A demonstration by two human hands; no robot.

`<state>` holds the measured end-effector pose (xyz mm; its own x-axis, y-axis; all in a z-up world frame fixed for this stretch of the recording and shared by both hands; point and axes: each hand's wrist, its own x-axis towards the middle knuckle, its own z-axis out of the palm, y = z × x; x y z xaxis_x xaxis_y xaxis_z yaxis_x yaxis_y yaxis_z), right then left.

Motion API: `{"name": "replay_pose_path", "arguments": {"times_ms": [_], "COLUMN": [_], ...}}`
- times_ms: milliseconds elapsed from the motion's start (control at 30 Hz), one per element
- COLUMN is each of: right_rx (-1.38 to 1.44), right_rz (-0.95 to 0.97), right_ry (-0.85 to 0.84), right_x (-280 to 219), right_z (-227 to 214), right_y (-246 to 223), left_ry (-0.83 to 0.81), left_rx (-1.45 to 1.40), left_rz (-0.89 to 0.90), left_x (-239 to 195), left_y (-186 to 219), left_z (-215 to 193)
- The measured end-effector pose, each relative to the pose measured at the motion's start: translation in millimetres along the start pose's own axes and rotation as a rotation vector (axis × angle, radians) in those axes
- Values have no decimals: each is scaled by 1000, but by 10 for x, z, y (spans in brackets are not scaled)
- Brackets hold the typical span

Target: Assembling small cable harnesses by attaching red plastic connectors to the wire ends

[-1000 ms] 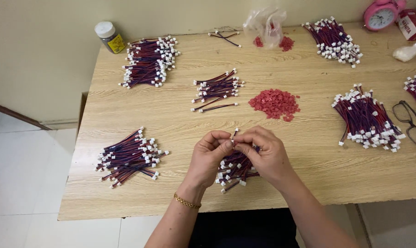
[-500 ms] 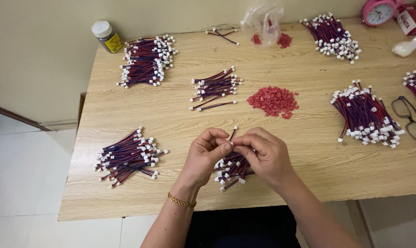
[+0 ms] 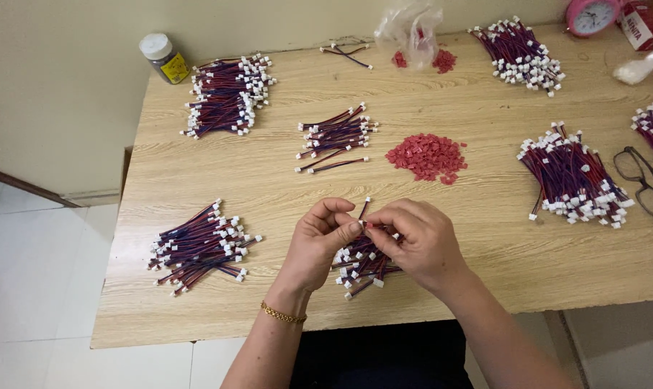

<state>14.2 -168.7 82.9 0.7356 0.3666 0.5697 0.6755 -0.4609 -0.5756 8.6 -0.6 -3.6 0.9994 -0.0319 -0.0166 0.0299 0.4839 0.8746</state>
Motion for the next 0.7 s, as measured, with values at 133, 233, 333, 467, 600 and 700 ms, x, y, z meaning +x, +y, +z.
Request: {"name": "replay_pose_path", "arguments": {"times_ms": [133, 233, 333, 467, 600, 700], "right_rx": [27, 57, 55, 105, 186, 328], "right_rz": [2, 28, 22, 37, 126, 197], "right_ry": [-33, -94, -110, -122, -117, -128], "right_x": [57, 57, 12, 7, 3, -17], "right_z": [-53, -75, -58, -52, -20, 32], "right_y": [-86, -117, -73, -54, -65, -22], "left_ry": [2, -26, -42, -58, -45, -42], "left_rx": [-4, 31, 44, 30, -63, -103], "left_rz": [0, -16, -31, -42, -71, -76], "left_x": [1, -19, -30, -36, -50, -65], "left_y": [9, -6, -53, -55, -80, -74], "left_z": [-6, -20, -62, -49, -47, -43]}}
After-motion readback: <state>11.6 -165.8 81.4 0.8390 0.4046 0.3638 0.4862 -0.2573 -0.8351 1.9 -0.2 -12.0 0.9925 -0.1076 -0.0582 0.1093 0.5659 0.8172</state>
